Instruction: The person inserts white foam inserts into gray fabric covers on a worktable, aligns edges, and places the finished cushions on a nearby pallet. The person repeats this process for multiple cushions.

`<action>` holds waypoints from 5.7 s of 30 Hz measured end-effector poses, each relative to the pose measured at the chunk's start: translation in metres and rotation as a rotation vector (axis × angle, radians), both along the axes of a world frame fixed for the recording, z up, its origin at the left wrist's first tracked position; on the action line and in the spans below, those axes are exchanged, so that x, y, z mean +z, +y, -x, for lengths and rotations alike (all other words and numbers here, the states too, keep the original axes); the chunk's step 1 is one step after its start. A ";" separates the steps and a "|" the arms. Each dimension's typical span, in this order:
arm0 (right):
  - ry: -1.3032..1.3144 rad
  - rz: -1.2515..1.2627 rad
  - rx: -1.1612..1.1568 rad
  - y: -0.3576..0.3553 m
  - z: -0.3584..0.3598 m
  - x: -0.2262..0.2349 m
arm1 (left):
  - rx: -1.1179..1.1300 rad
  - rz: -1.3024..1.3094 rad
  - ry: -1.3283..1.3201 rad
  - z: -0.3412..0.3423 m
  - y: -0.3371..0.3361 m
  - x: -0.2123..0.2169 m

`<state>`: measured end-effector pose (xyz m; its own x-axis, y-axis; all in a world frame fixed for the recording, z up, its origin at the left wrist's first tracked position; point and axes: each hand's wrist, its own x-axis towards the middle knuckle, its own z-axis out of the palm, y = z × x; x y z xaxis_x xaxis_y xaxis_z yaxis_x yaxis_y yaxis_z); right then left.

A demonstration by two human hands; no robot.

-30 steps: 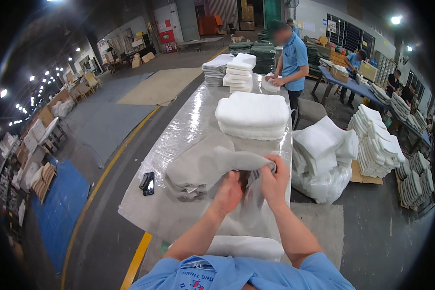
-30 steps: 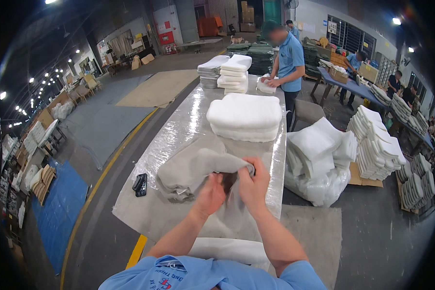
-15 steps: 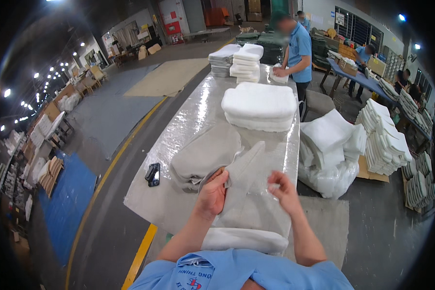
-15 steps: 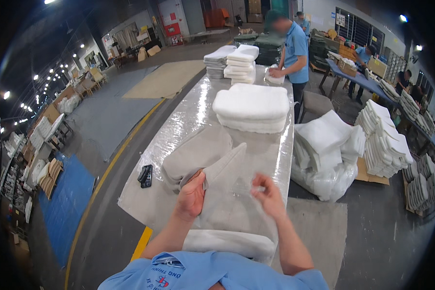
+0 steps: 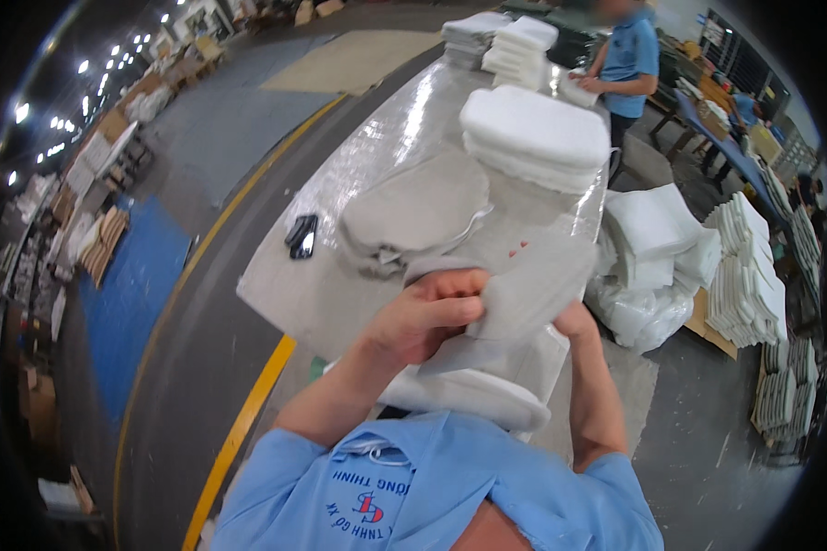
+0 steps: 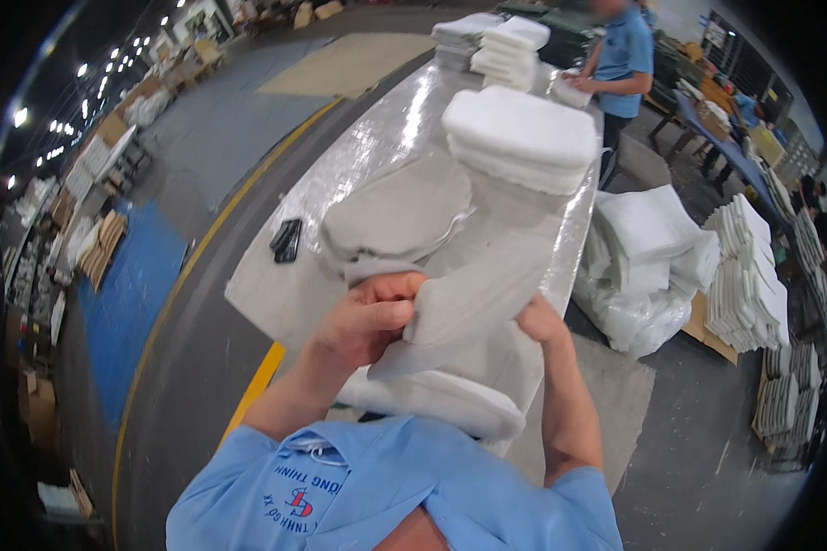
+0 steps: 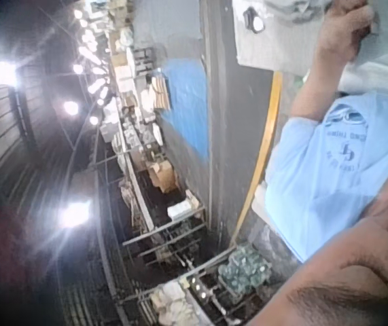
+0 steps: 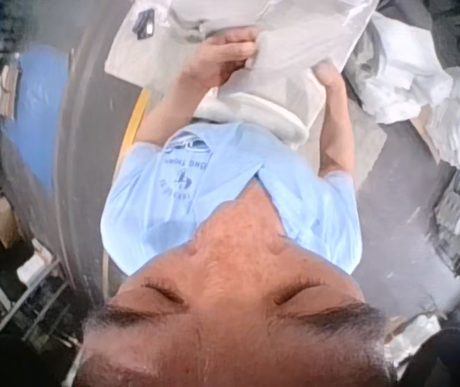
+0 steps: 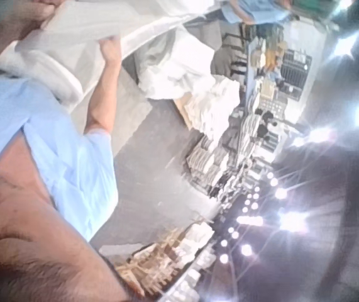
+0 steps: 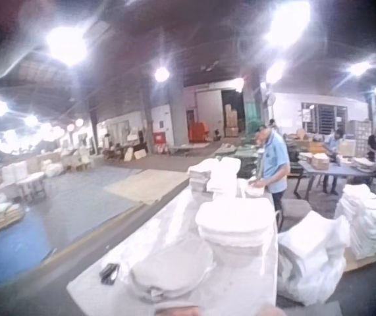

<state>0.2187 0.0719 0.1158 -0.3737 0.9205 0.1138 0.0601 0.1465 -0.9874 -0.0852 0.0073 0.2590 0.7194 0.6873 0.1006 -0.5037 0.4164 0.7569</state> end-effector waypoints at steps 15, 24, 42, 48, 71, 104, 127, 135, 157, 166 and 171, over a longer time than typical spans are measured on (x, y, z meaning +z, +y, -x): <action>-0.562 -0.275 0.139 -0.103 -0.012 0.230 | 0.353 0.374 -0.111 0.069 -0.072 -0.075; -0.258 0.453 0.198 -0.023 0.139 0.111 | 0.505 0.354 0.056 0.078 -0.095 -0.156; -0.568 -0.009 0.527 -0.091 0.244 0.127 | 1.107 0.511 0.255 0.083 -0.104 -0.133; -0.125 0.815 0.834 -0.040 0.238 0.076 | 0.728 0.722 -0.317 0.088 -0.138 -0.137; -0.335 0.070 0.985 -0.032 0.340 -0.001 | 1.659 0.417 0.850 0.105 -0.133 -0.233; -0.212 0.402 -0.023 -0.177 -0.043 0.042 | 0.402 -0.047 1.082 0.206 -0.057 -0.280; -0.479 0.016 -0.680 -0.254 -0.007 -0.040 | -0.016 -0.155 1.124 0.181 -0.004 -0.279; 0.152 0.050 -1.224 -0.307 0.029 -0.062 | -0.087 -0.183 1.232 0.185 0.006 -0.275; 1.226 0.192 -1.175 -0.331 0.130 -0.107 | -0.802 -1.229 0.778 -0.084 0.020 -0.105; 1.255 0.273 -1.148 -0.341 0.134 -0.104 | -1.440 -1.240 0.534 -0.105 -0.049 -0.062; 1.177 0.299 -0.896 -0.345 0.134 -0.107 | -1.437 -1.528 0.594 -0.094 -0.063 -0.061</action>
<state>0.0850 -0.2735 0.0086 0.4761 0.8309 -0.2880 -0.8062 0.2816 -0.5203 0.0088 -0.0560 0.1977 0.6716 -0.5719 -0.4711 -0.1310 -0.7174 0.6842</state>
